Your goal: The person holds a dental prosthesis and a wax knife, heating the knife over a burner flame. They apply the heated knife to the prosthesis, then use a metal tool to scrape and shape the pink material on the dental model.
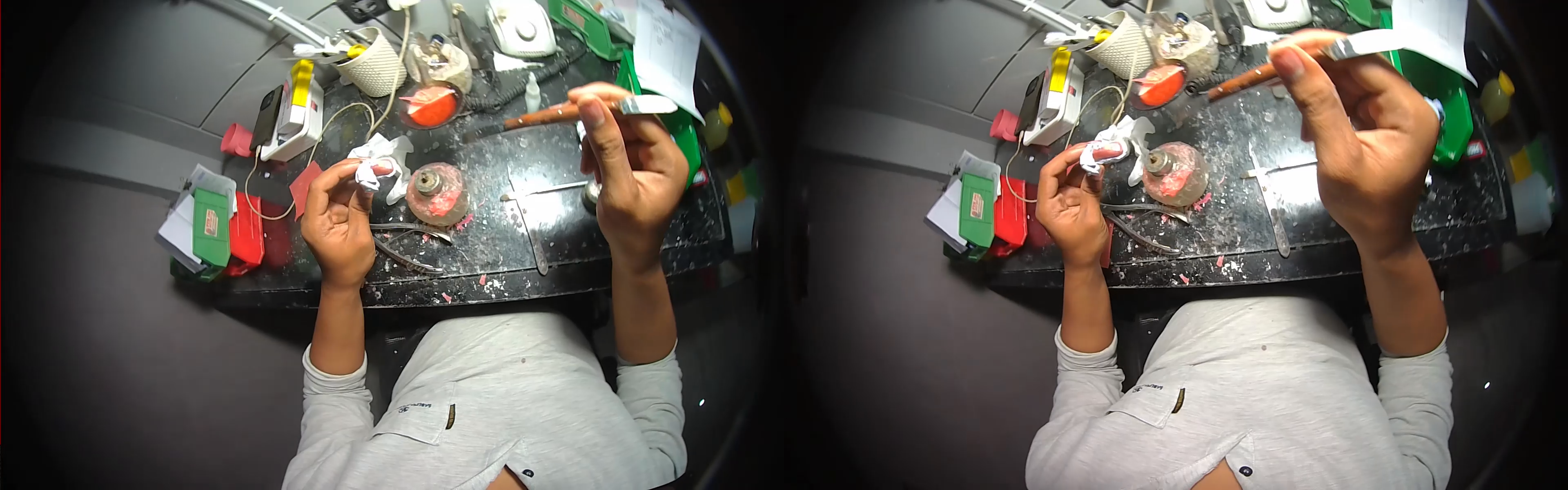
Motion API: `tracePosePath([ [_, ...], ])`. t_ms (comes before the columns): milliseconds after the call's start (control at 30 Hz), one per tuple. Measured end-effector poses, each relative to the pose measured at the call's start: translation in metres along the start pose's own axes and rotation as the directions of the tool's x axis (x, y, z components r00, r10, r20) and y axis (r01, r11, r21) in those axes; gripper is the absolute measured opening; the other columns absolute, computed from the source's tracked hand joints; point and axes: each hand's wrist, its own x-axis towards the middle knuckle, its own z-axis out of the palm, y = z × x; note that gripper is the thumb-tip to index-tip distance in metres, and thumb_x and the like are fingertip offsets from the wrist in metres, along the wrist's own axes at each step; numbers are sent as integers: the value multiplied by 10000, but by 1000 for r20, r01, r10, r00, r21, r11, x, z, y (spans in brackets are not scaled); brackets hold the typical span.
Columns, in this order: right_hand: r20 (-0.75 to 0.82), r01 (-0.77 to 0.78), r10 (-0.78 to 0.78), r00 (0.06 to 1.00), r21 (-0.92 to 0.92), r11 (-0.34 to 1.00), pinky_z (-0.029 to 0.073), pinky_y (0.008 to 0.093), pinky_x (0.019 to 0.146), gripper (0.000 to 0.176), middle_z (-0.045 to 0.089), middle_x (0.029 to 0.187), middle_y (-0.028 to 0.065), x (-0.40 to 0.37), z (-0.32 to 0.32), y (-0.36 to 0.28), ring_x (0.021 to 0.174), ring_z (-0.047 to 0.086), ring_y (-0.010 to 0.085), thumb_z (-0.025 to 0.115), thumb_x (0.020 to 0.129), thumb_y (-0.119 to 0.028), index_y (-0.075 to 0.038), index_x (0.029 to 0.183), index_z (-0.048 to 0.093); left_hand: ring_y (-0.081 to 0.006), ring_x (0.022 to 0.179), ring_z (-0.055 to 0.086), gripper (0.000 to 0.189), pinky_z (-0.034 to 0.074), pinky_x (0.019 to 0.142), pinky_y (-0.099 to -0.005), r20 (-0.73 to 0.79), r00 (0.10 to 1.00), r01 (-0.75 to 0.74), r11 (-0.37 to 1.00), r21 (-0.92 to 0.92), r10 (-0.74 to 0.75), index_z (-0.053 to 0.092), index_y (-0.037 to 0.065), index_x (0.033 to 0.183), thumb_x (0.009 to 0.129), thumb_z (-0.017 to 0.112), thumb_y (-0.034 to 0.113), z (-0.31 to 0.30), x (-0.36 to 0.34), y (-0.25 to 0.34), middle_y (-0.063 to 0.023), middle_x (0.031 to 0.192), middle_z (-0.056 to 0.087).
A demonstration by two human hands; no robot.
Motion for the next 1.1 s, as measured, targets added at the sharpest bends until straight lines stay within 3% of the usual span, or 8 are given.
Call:
tracePosePath([
  [67,-6,104,-104,995,-37,994,371,167,533,153,693,880,16,0,-2,7,604,500,18,679,957,-120,27,985,716,-222,1080,662,258,527,964,-335,-11,998,-64,996,56,65,544,-45,1167,927,560,-137,3,2,-5,-169,1171,647],
  [300,-5,111,-111,994,-70,991,363,160,541,135,704,930,31,-1,-6,4,618,488,12,682,950,-88,33,997,716,-239,1062,665,229,539,959,-355,51,983,-185,969,164,179,565,-28,1127,914,633,-79,14,8,-7,-203,1170,648],
  [633,6,123,-123,992,-92,988,370,162,595,118,701,934,17,-1,-7,2,671,492,14,690,941,-71,30,996,718,-249,1067,665,240,546,957,-378,107,969,-242,948,208,224,575,-14,1119,901,639,-89,17,9,-6,-201,1175,646],
  [833,18,151,-150,989,-124,981,363,163,575,114,699,938,16,-1,-8,4,646,479,12,687,942,-68,35,983,714,-251,1071,662,263,547,955,-362,21,976,-218,964,149,217,569,-26,1130,890,649,-100,11,1,3,-198,1162,646],
  [900,4,83,-83,997,-92,992,350,165,548,111,697,933,15,-2,-7,1,615,458,8,685,942,-66,38,967,710,-248,1031,674,241,571,923,-378,-79,996,-43,995,95,50,555,-50,1143,917,636,-67,3,-4,3,-186,1130,650],
  [933,5,87,-87,996,-85,993,350,165,548,111,697,933,15,-3,-7,2,615,458,8,685,942,-66,38,967,710,-248,1031,674,241,571,923,-378,-81,995,-47,994,101,55,555,-50,1143,917,636,-67,0,-5,1,-186,1130,650],
  [1000,13,93,-93,996,-98,991,340,167,531,110,692,922,12,-4,-8,3,597,445,5,682,945,-68,39,955,708,-242,972,689,220,603,871,-407,-109,972,196,976,-100,-206,542,-70,1149,948,616,-22,-7,-5,-2,-175,1087,657],
  [1100,2,75,-75,997,-98,992,341,167,537,110,687,914,11,-4,-4,-1,603,448,7,680,946,-66,38,965,709,-245,923,701,221,627,821,-427,-122,953,261,956,-134,-278,540,-81,1151,960,608,8,-11,-4,-4,-180,1052,669],
])
